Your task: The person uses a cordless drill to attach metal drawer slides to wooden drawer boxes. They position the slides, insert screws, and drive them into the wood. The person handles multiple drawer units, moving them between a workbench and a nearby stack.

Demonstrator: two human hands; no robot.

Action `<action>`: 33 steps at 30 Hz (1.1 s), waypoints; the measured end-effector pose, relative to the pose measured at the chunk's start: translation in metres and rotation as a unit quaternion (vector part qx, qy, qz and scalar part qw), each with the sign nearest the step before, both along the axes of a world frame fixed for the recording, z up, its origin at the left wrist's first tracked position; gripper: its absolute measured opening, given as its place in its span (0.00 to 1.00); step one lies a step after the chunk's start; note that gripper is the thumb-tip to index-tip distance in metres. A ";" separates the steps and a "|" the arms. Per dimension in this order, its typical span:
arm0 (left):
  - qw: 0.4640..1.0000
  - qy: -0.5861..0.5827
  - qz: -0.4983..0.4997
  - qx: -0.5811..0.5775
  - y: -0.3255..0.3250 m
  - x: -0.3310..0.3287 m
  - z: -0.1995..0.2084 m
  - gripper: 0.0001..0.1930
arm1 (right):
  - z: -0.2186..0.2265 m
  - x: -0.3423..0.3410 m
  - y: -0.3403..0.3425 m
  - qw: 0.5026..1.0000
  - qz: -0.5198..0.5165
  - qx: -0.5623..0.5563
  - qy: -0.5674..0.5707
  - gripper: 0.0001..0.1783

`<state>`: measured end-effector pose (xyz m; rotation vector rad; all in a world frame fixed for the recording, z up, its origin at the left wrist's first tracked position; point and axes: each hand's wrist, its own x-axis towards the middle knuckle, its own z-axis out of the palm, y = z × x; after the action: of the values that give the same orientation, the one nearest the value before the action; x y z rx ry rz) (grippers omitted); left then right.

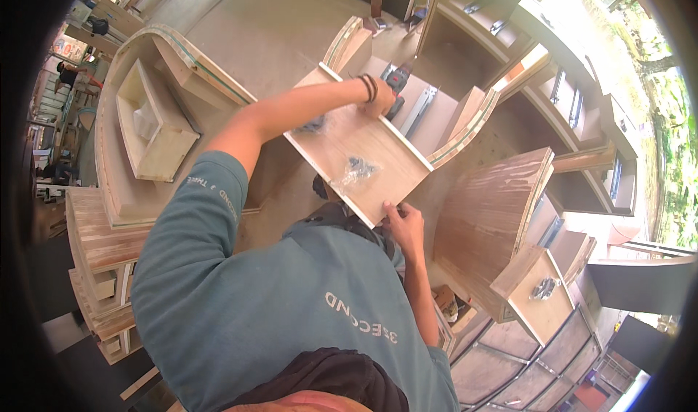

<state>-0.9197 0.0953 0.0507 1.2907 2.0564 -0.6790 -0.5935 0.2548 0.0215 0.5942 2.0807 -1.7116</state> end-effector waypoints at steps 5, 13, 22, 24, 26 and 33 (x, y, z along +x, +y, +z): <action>0.949 -0.095 0.127 0.271 -0.068 0.002 -0.006 0.26 | 0.007 0.005 -0.004 0.999 0.005 0.042 0.006 0.27; 0.701 0.059 0.332 0.629 -0.151 0.095 0.037 0.19 | 0.032 0.002 -0.002 0.961 -0.137 0.198 0.136 0.26; 0.778 -0.080 0.315 0.537 -0.115 0.230 0.054 0.27 | 0.048 -0.018 -0.043 0.948 -0.058 0.175 0.259 0.28; 0.805 -0.125 0.314 0.488 -0.120 0.204 0.045 0.25 | 0.037 -0.035 -0.072 0.949 -0.059 0.178 0.255 0.30; 0.817 -0.137 0.297 0.475 -0.120 0.210 0.035 0.24 | 0.028 -0.012 -0.086 0.956 -0.061 0.150 0.246 0.30; 0.869 -0.182 0.258 0.381 -0.103 0.223 0.081 0.23 | 0.008 -0.008 -0.070 0.955 -0.012 0.082 0.285 0.30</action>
<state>-0.6969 -0.0077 0.1314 1.0315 2.2524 0.6437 -0.6010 0.1852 0.0295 0.1700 2.6310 -1.8993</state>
